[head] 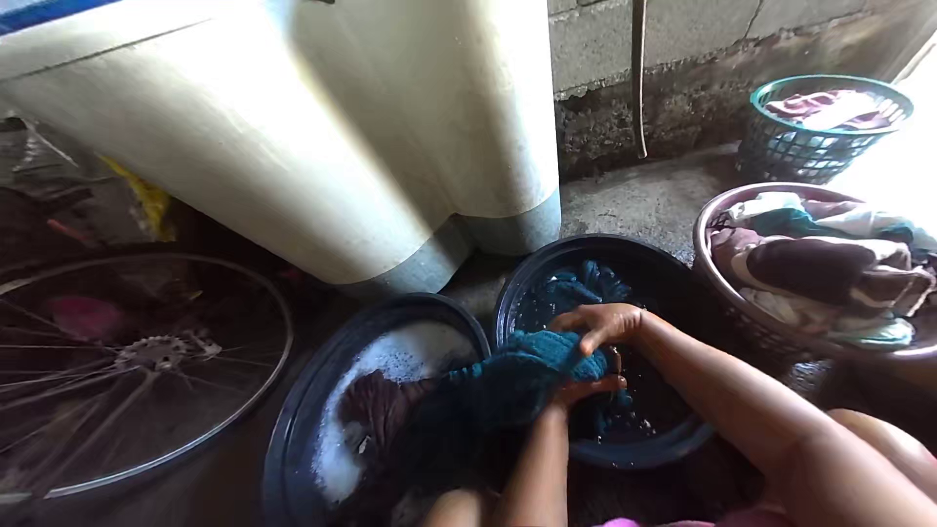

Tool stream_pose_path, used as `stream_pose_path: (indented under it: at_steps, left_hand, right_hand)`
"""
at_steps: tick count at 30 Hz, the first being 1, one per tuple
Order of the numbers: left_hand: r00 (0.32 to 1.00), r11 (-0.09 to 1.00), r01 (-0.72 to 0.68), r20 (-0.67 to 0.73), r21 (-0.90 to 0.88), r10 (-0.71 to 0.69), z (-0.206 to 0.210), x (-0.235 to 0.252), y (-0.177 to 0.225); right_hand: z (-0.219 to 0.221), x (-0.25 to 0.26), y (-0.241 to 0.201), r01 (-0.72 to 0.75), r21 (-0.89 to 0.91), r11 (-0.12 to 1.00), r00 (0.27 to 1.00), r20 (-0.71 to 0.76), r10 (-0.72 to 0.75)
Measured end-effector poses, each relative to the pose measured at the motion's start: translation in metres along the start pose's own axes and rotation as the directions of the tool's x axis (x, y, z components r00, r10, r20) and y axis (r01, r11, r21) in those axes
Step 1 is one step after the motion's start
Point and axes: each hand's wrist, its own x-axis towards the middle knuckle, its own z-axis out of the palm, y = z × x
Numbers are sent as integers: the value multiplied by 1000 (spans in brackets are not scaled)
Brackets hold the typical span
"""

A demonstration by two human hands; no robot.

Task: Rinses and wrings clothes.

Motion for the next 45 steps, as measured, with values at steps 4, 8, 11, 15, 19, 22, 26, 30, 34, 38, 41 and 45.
stream_pose_path:
  at_steps: [4,8,11,15,19,22,26,30,34,38,41,45]
  left_hand:
    - [842,881,-450,259,-143,473,-46,38,-37]
    - [865,850,-487,22,-200,501,-54,46,3]
    - [864,870,-490,-162,-53,477,-56,51,12]
    - [865,891,-425,-219,161,452,-53,52,6]
    - [918,961,-199,-307,194,252,-34,39,16]
    - [917,971,-92,-362,219,168,-34,51,-1]
    - [900,978,-10,-424,209,100,-32,67,-20]
    - [891,973,12,-444,230,94,-28,80,-32]
    - [863,982,4,-497,190,93,-24,82,-34]
    - [914,989,-59,-391,136,109,-22,65,-8]
    - [952,985,168,-268,49,-150,-17,49,2]
    - [924,954,166,-299,-250,-239,-18,49,-4]
  right_hand:
    - [17,-29,46,157,365,918,977,-192,-91]
    - [29,-28,25,216,408,887,970,-194,-147]
    - [29,-15,-12,77,245,966,975,-220,-22]
    - [39,-5,-28,-76,21,997,911,-406,78]
    - [45,-2,-16,-256,-265,930,857,-507,91]
    - [43,2,-4,-526,-357,771,776,-572,265]
    - [51,6,-14,-786,-337,518,586,-673,451]
    - [59,9,-4,-843,-371,390,514,-770,377]
    - [61,9,16,-817,-427,388,534,-814,228]
    - [44,-1,-11,-723,-348,597,555,-807,202]
    - [38,-4,-13,-562,-386,732,571,-821,4]
    - [31,-15,-16,-405,-429,807,745,-667,19]
